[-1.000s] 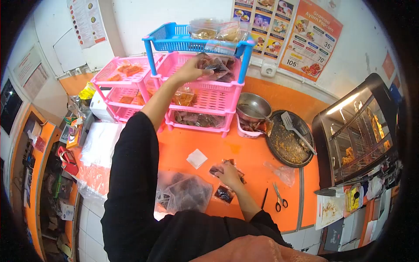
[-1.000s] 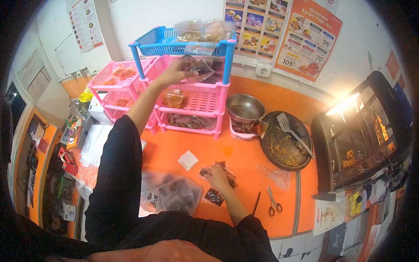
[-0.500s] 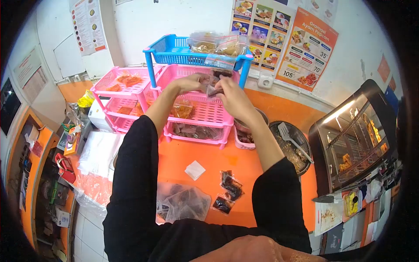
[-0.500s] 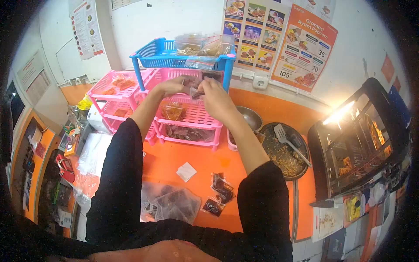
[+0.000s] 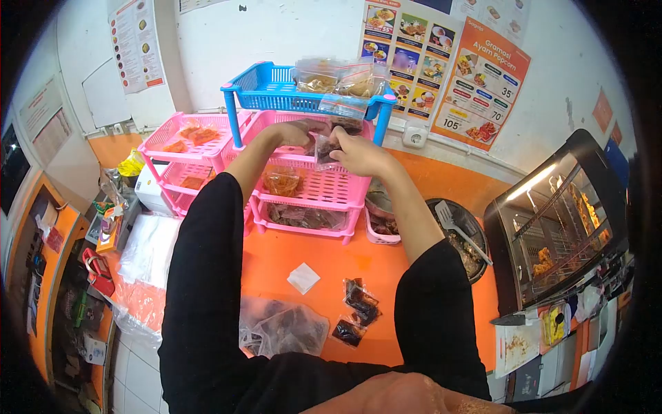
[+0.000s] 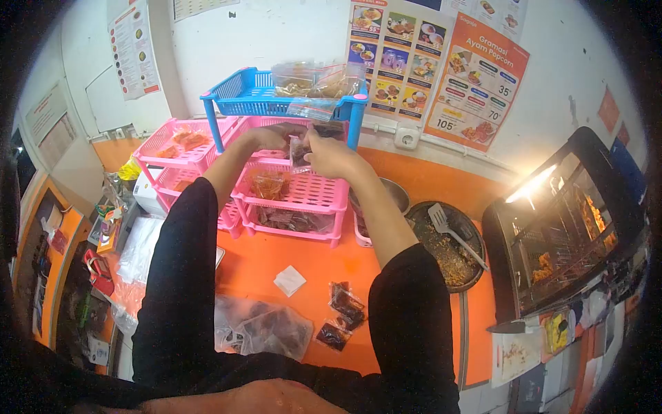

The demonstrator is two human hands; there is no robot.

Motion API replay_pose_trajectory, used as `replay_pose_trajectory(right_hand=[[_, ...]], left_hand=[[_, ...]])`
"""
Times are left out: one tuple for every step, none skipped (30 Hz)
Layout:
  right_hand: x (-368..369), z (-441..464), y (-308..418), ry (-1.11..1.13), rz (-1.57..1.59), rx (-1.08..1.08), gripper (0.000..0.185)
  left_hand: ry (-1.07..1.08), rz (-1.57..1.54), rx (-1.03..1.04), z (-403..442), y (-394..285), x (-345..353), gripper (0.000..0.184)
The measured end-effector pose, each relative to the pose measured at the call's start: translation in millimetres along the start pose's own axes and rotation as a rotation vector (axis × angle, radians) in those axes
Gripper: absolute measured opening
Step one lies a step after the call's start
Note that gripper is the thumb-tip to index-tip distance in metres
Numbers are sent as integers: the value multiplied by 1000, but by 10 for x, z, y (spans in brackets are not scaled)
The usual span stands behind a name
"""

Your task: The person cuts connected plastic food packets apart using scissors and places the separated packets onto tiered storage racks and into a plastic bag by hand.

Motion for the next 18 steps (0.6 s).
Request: replay_pose_trajectory(right_hand=[[8, 7, -3, -7, -6, -5, 30], [17, 19, -7, -15, -12, -11, 30], [29, 29, -9, -18, -20, -15, 30], [38, 45, -13, -23, -29, -19, 30], [33, 61, -4, -28, -39, -25, 30], [32, 72, 3, -20, -45, -10, 29], [33, 76, 14, -9, -53, 3, 29], [31, 78, 22, 3, -61, 17, 28], [39, 88, 13, -19, -66, -4, 28], [50, 96, 9, -42, -70, -26, 28], [65, 104, 7, -64, -74, -47, 28], [81, 108, -3, -49, -72, -29, 27], [57, 89, 28, -34, -70, -11, 27], [30, 73, 59, -20, -68, 8, 27], [12, 65, 84, 1, -69, 27, 27], [1, 64, 101, 21, -69, 46, 27], [-5, 67, 109, 40, -69, 66, 27], [2, 79, 99, 32, -69, 53, 28]], left_hand=[[-31, 59, -32, -95, -172, 27, 65], [-63, 120, -64, -141, -257, 36, 66], [-98, 177, 0, -126, -220, 48, 67], [-134, 236, 64, -87, -119, 62, 67], [-171, 295, 130, -55, -54, 67, 68], [-135, 286, 59, 3, 9, 52, 68], [-101, 276, -13, 46, 4, 35, 68], [-107, 296, -15, 65, 8, 37, 67], [-113, 316, -17, 85, 11, 39, 65], [-158, 370, 49, 48, -33, 68, 62], [-203, 424, 115, 22, -85, 92, 60], [-162, 464, 140, 66, -101, 109, 55], [-120, 504, 166, 137, -115, 121, 52], [-78, 545, 193, 180, -118, 128, 49], [-102, 487, 157, 195, -101, 117, 45], [-126, 430, 122, 190, -113, 101, 43], [-150, 373, 87, 177, -139, 89, 41], [-163, 373, 112, 180, -130, 81, 43]])
Point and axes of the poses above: each hand's wrist, its own z-axis towards the middle knuckle, its own x-axis out of the palm, y = z × x, the point moved 1 cm from there along z, towards the middle knuckle, and after that the axes turned 11 degrees about -z, right-handed, at the moved point
